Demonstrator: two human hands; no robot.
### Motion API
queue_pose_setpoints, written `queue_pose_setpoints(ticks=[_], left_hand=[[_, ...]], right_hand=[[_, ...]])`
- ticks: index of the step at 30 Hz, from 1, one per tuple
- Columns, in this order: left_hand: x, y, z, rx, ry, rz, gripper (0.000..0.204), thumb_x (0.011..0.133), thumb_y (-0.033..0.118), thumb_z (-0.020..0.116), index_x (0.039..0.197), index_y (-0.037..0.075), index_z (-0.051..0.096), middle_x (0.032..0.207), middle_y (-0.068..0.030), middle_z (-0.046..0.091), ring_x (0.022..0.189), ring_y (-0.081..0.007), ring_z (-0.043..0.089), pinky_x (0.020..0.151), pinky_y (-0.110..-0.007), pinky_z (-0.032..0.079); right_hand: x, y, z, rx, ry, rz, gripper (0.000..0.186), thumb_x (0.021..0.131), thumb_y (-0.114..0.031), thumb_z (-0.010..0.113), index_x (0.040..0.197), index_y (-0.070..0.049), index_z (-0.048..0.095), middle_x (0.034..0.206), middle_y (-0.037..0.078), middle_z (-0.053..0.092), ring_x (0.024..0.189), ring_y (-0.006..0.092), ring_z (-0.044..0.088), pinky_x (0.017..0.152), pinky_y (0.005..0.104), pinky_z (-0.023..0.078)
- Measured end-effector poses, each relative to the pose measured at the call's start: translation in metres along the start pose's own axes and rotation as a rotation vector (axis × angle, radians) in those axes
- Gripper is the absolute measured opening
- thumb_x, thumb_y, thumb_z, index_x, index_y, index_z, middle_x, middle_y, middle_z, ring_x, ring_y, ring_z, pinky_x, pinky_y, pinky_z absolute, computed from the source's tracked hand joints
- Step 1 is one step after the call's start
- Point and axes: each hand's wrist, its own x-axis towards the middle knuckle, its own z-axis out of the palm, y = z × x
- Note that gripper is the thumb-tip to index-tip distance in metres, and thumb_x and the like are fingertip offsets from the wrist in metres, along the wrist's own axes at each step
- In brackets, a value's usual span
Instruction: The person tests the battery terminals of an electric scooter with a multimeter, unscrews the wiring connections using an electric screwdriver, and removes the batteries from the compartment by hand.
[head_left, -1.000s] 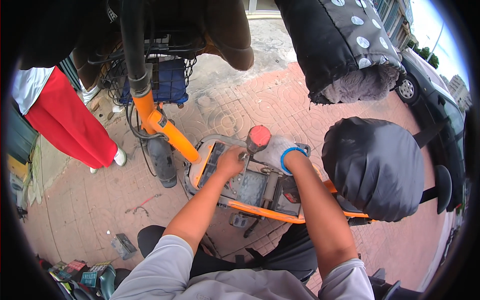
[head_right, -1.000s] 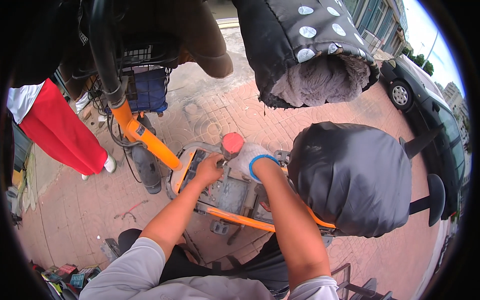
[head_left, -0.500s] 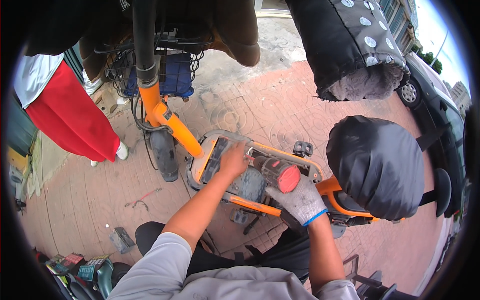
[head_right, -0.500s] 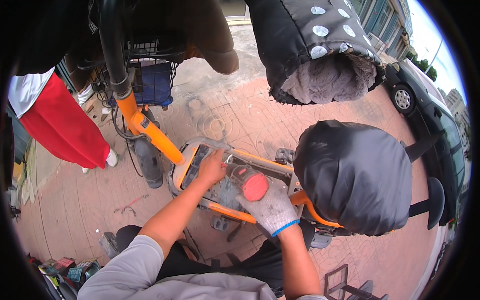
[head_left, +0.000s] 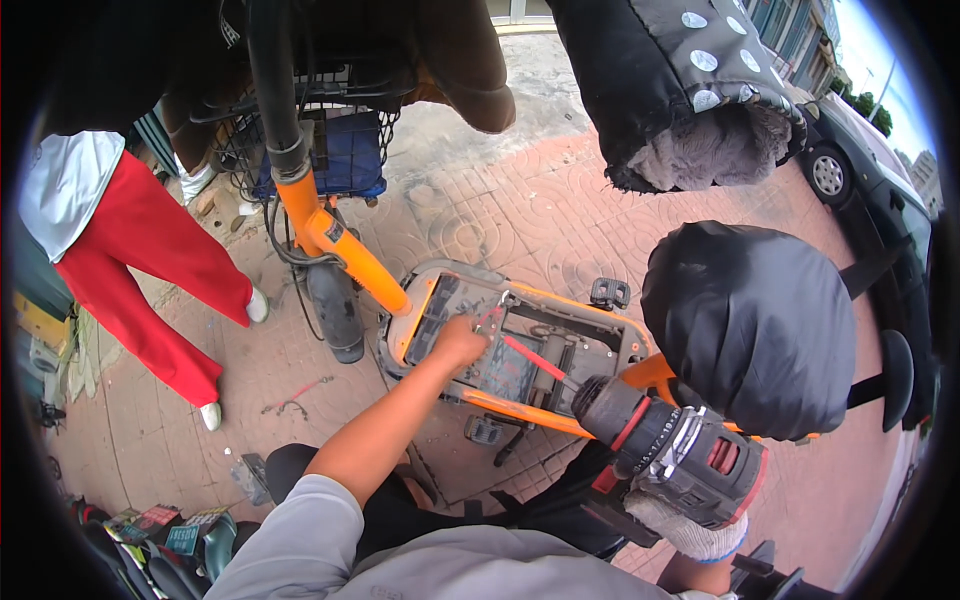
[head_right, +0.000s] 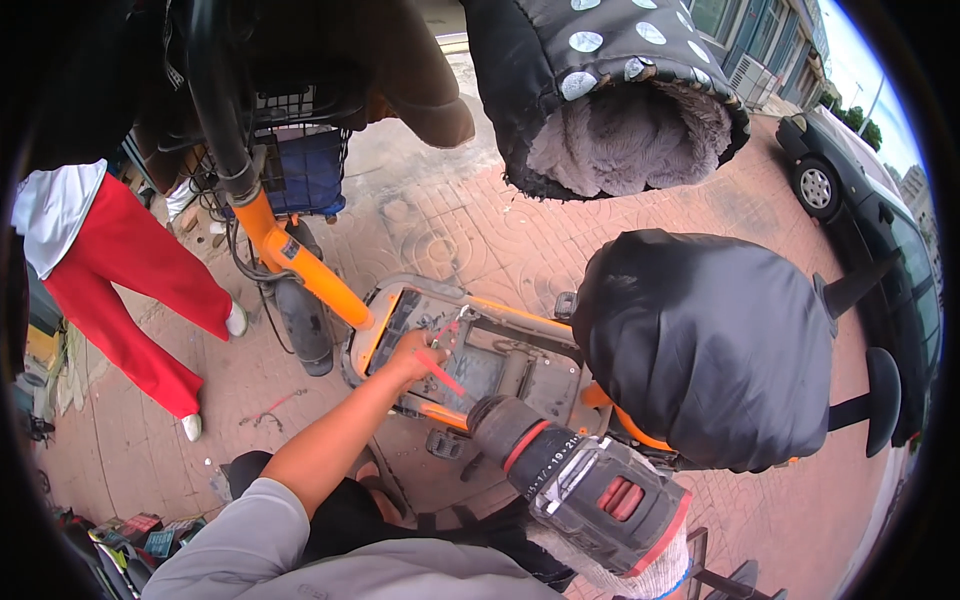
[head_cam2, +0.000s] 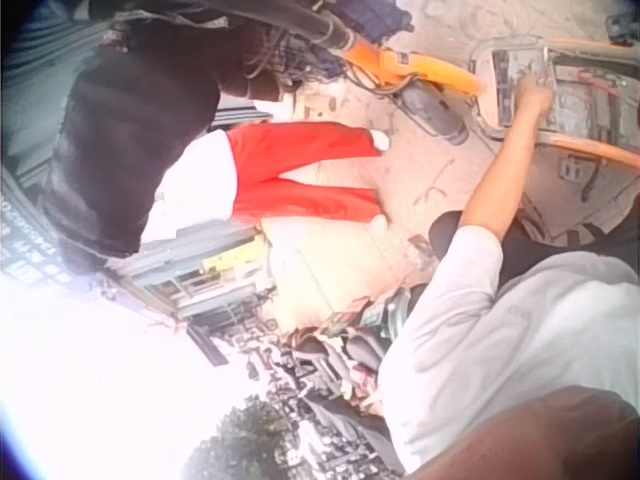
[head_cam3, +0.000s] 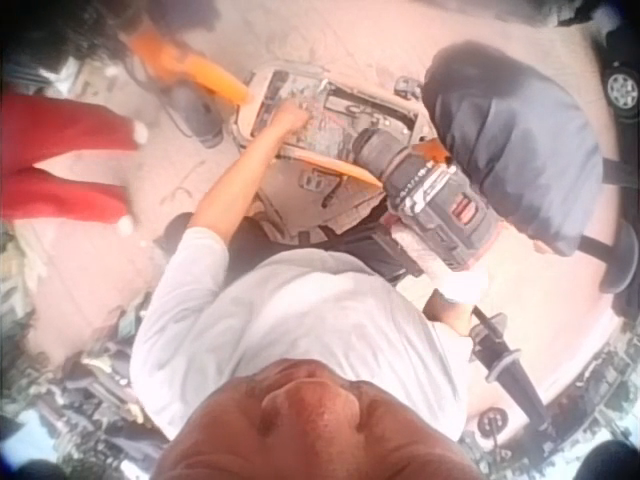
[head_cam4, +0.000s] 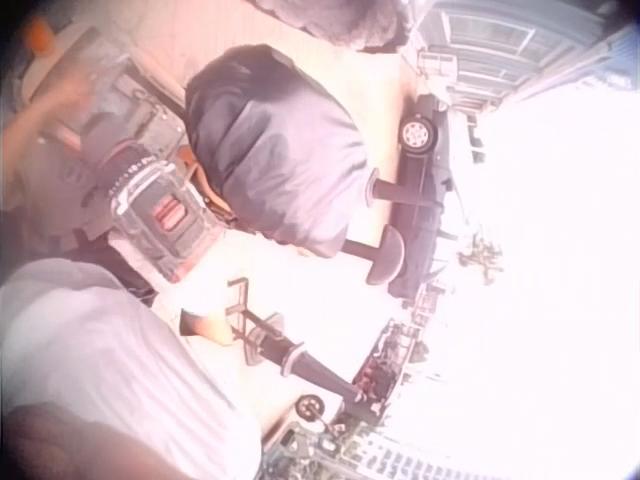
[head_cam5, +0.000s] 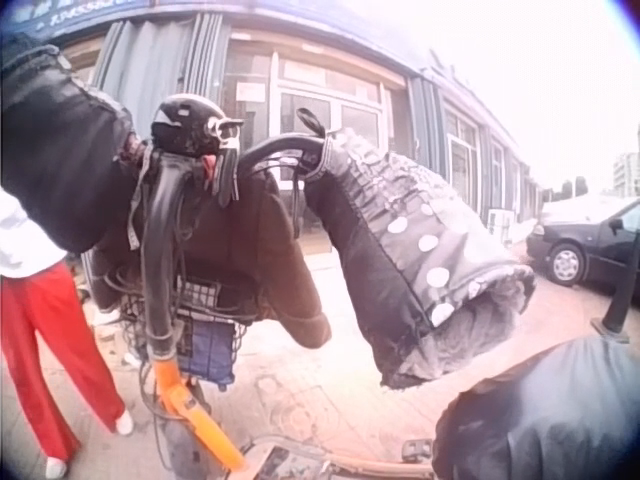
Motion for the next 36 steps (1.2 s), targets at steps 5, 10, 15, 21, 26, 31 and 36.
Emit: queue_pose_setpoints(ticks=[5,10,15,21,26,31,36], left_hand=[[-0.031,-0.001,-0.022,-0.441,-0.1,-0.111,0.028,0.096,0.025,0.074,0.105,-0.002,0.07,0.083,-0.0065,0.067,0.072,-0.0142,0.065,0.061,-0.032,0.05],[-0.035,0.007,-0.011,-0.439,-0.119,-0.04,0.033,0.097,0.031,0.075,0.1,0.0,0.067,0.082,-0.0039,0.063,0.069,-0.0134,0.058,0.06,-0.032,0.047],[-0.035,0.01,0.0,-0.676,-0.037,-0.097,0.036,0.097,0.035,0.074,0.097,0.0,0.067,0.08,-0.0045,0.061,0.072,-0.0134,0.054,0.063,-0.035,0.045],[-0.06,0.069,-0.036,-0.679,0.039,-0.108,0.03,0.097,0.03,0.072,0.094,0.0,0.067,0.083,-0.0024,0.06,0.073,-0.0136,0.053,0.065,-0.035,0.043],[-0.109,0.126,-0.103,-0.929,-0.028,-0.057,0.021,0.102,0.019,0.069,0.086,0.011,0.057,0.072,0.0074,0.043,0.06,-0.0045,0.038,0.059,-0.024,0.035],[-0.167,0.156,-0.171,-1.098,-0.08,0.182,0.022,0.103,0.024,0.07,0.09,0.012,0.057,0.073,0.0072,0.044,0.062,-0.0048,0.038,0.064,-0.025,0.038],[-0.236,0.126,-0.224,-1.044,0.11,0.204,0.021,0.104,0.025,0.069,0.093,0.01,0.059,0.075,0.0067,0.044,0.065,-0.0057,0.038,0.065,-0.026,0.039]], right_hand=[[0.009,-0.01,-0.053,0.359,0.372,-0.009,0.06,0.094,-0.037,0.075,0.137,0.0,0.055,0.102,0.013,0.069,0.073,0.0172,0.062,0.062,0.0304,0.049],[0.029,-0.026,-0.082,0.867,0.589,0.052,0.066,0.101,-0.036,0.068,0.144,0.009,0.045,0.095,0.015,0.065,0.053,0.0084,0.054,0.042,0.0221,0.043],[0.069,0.005,-0.084,1.241,0.501,0.124,0.052,0.106,-0.024,0.057,0.145,0.009,0.046,0.09,0.014,0.066,0.05,0.0058,0.053,0.043,0.0209,0.049],[0.068,0.0,-0.078,1.241,0.549,0.217,0.047,0.108,-0.028,0.056,0.138,0.007,0.048,0.088,0.009,0.064,0.049,0.0048,0.049,0.044,0.0186,0.046],[0.073,-0.005,-0.064,1.259,0.631,0.18,0.047,0.107,-0.026,0.054,0.136,0.009,0.049,0.087,0.011,0.067,0.047,0.0059,0.054,0.045,0.0199,0.053],[0.073,-0.002,-0.058,1.243,0.532,0.186,0.048,0.103,-0.029,0.061,0.134,0.006,0.05,0.086,0.011,0.063,0.058,0.0107,0.054,0.058,0.0279,0.053],[0.064,0.016,-0.054,1.241,0.392,0.185,0.05,0.1,-0.032,0.068,0.131,0.003,0.052,0.084,0.01,0.059,0.07,0.0155,0.054,0.07,0.036,0.053]])
